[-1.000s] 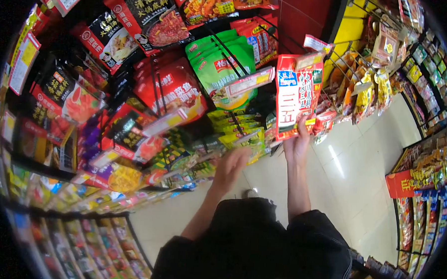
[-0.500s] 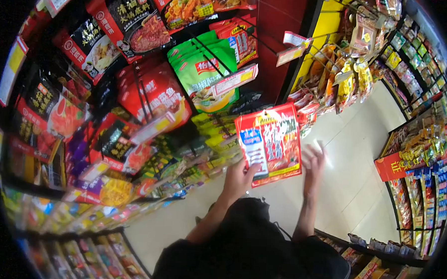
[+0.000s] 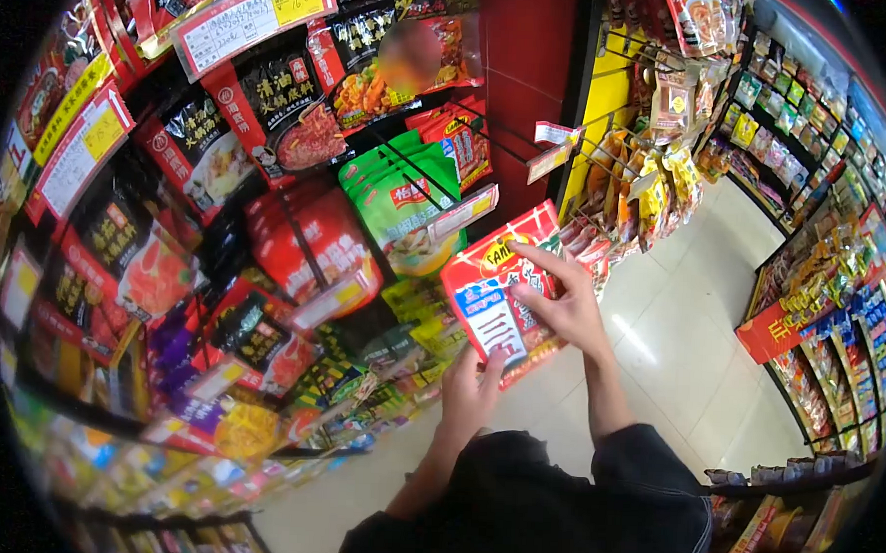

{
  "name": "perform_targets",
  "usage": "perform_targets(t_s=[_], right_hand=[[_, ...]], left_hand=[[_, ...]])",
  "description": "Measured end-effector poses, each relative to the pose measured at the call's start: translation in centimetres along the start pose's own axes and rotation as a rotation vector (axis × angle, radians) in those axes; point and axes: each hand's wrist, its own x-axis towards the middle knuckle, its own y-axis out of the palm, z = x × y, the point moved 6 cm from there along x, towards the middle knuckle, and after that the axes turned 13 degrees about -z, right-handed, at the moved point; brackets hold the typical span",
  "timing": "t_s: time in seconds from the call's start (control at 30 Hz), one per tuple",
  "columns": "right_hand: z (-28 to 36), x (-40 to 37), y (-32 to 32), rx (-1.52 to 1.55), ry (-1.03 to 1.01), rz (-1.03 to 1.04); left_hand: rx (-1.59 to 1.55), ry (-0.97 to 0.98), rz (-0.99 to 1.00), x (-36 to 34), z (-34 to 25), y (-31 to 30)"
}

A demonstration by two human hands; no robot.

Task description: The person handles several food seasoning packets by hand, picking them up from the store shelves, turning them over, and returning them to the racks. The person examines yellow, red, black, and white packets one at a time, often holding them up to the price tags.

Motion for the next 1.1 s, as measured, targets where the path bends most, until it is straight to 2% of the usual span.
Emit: perform_targets(t_s=[0.07,0.13,0.2,0.4,0.47,0.57,0.67,0.97,1.1], right_hand=[[0.8,2.4,-1.2,-0.154,-0.131,0.011],[0.6,7.0,-3.2,-0.061,-0.147,-0.185],[3.1,12.5,-3.7,0.116,-0.294,-0.247],[2.4,22.2,-2.8,0.232,-0.38,-0.22],[2.0,23.5,-3.0,0.162,-0.391,-0.244],[2.0,24.9,-3.0,0.266,-0.431,-0.279],[2.3,26.0,-2.8,0.243,-0.47,-0.325],[1.4,29.0,-1.9,0.263,-0.393,-0.258],[1.1,28.8,-1.9,0.272,-0.379,-0.236]], left_hand=[[-0.02,0.057,0.032,-0.2,-0.1,-0.6],[-0.088,0.066,0.043,-0.8,0.0,-1.0],[-0.03,0.002,0.12,-1.9,1.2,-1.1],[0.058,-0.12,0.262,-3.7,2.7,-0.8],[0.059,-0.101,0.265,-3.8,3.1,-0.8],[0.04,-0.079,0.258,-3.8,3.3,-0.9],[0.019,-0.102,0.25,-3.7,3.5,-0.7],[0.039,-0.112,0.244,-3.2,3.6,-0.5],[0.035,-0.179,0.215,-3.1,4.1,-0.8]])
